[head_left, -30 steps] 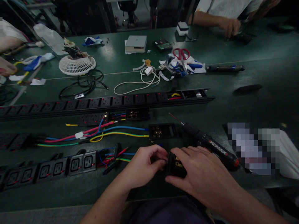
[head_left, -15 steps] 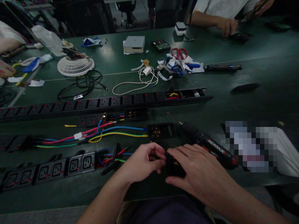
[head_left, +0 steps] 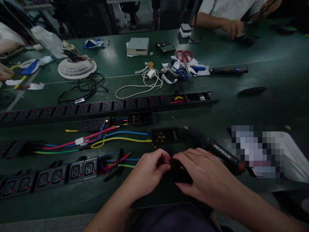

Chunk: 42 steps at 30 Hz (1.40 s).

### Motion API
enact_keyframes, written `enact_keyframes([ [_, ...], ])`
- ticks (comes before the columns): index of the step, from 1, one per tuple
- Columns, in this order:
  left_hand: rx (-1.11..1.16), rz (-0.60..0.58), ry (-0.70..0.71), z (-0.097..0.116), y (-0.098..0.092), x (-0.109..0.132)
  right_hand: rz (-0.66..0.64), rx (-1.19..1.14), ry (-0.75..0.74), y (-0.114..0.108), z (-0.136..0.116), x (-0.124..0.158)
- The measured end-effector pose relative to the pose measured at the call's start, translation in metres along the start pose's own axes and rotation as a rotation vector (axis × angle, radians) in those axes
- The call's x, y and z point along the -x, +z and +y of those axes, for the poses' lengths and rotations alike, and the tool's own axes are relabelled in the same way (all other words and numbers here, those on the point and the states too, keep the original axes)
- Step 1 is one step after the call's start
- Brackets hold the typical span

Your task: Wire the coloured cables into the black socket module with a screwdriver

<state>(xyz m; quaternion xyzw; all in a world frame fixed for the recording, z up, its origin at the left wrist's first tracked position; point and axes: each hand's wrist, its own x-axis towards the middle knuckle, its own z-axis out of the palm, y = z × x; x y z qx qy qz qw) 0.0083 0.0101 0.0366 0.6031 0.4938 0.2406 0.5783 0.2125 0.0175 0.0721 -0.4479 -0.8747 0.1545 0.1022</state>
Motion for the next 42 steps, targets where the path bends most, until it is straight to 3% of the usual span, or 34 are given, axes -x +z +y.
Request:
enact_keyframes([
  [5,-0.139,-0.036,0.057,0.005,-0.003,0.000,-0.031,-0.059,-0.013,-0.001,0.002,0.005],
  [9,-0.238,-0.073,0.058,0.006,-0.002,0.000,-0.008,0.045,-0.001,-0.001,0.001,0.003],
  [15,-0.281,-0.002,0.042,0.003,-0.005,0.003,0.019,0.120,0.000,-0.005,0.000,-0.002],
  [22,-0.402,-0.061,0.093,-0.003,-0.013,0.013,0.013,0.106,0.002,-0.007,0.000,0.002],
  [31,-0.396,-0.072,0.114,-0.008,-0.010,0.008,0.070,0.140,-0.056,-0.001,-0.004,-0.004],
  [42,-0.254,-0.112,0.080,-0.006,-0.017,0.011,0.026,0.041,-0.052,-0.004,-0.004,-0.006],
])
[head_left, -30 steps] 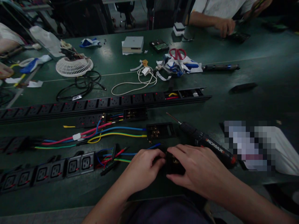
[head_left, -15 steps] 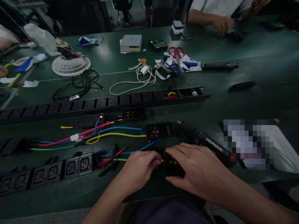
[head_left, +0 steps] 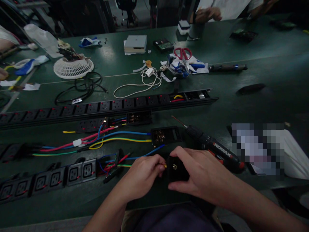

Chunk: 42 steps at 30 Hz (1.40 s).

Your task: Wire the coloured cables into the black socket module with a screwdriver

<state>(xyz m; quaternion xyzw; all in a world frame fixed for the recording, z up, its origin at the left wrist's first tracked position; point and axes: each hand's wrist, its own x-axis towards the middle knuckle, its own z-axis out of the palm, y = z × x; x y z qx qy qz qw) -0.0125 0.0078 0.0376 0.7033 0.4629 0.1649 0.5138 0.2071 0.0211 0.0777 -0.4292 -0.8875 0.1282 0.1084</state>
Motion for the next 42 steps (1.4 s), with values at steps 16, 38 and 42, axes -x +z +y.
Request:
enact_keyframes([
  [16,-0.002,-0.005,-0.023,0.001,0.000,-0.003,0.053,-0.072,-0.098,0.009,0.010,0.004],
  [38,-0.164,0.020,-0.032,0.003,0.004,-0.005,0.084,0.176,-0.357,0.012,0.014,-0.001],
  [42,-0.226,0.044,-0.014,0.004,0.005,-0.004,0.029,0.181,-0.433,0.011,0.023,-0.003],
])
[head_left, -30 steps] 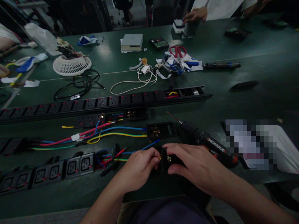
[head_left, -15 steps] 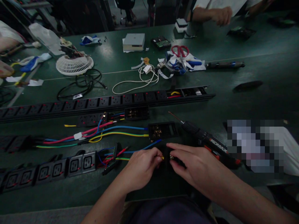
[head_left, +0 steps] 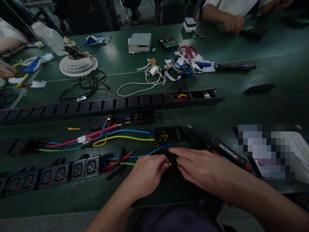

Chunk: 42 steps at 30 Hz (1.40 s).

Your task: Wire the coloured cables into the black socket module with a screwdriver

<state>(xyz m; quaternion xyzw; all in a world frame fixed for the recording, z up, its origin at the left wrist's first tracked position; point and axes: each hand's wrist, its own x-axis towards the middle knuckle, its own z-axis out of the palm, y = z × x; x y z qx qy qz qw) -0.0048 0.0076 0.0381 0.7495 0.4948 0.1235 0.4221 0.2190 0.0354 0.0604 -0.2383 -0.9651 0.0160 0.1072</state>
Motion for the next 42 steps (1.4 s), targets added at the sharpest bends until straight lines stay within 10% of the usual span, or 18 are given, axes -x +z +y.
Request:
enact_keyframes([
  [10,-0.134,0.001,-0.004,-0.001,0.006,-0.001,0.039,0.072,-0.077,-0.019,0.006,-0.008],
  [32,-0.223,0.005,0.012,0.002,0.008,-0.001,0.077,-0.395,0.344,-0.004,0.007,-0.002],
  [42,-0.228,0.000,0.003,0.002,0.009,-0.002,0.043,-0.243,0.426,-0.005,-0.012,0.010],
])
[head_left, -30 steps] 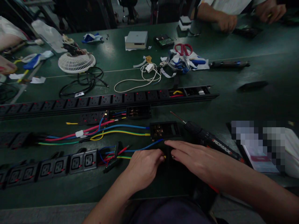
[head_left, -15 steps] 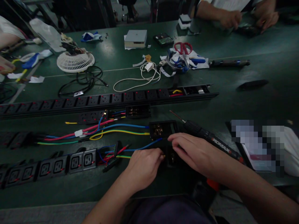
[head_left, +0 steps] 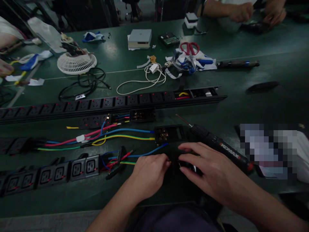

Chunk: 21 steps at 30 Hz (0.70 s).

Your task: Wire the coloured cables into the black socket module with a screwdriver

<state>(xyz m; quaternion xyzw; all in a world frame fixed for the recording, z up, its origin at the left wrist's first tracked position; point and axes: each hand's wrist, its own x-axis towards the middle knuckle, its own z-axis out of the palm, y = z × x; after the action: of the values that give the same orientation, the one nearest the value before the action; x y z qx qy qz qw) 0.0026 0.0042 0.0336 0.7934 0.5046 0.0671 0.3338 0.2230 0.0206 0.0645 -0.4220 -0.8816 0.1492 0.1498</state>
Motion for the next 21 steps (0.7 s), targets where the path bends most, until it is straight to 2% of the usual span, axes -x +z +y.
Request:
enact_keyframes([
  [5,0.015,0.013,0.000,0.001,0.001,0.000,-0.009,0.192,0.023,0.001,-0.009,-0.008],
  [7,0.022,0.017,0.000,0.001,0.001,0.000,-0.092,0.240,0.052,0.000,-0.012,-0.015],
  [8,0.024,0.019,0.000,0.001,0.001,0.000,-0.183,0.247,0.098,-0.001,-0.014,-0.019],
  [12,0.018,0.028,0.009,0.000,0.001,0.000,-0.698,0.248,0.383,-0.005,-0.027,-0.039],
  [14,0.008,0.033,0.018,0.000,0.002,0.000,-0.817,0.243,0.434,-0.006,-0.034,-0.047],
  [21,-0.010,0.048,0.053,0.000,0.003,0.001,-0.881,0.262,0.407,-0.010,-0.042,-0.052],
])
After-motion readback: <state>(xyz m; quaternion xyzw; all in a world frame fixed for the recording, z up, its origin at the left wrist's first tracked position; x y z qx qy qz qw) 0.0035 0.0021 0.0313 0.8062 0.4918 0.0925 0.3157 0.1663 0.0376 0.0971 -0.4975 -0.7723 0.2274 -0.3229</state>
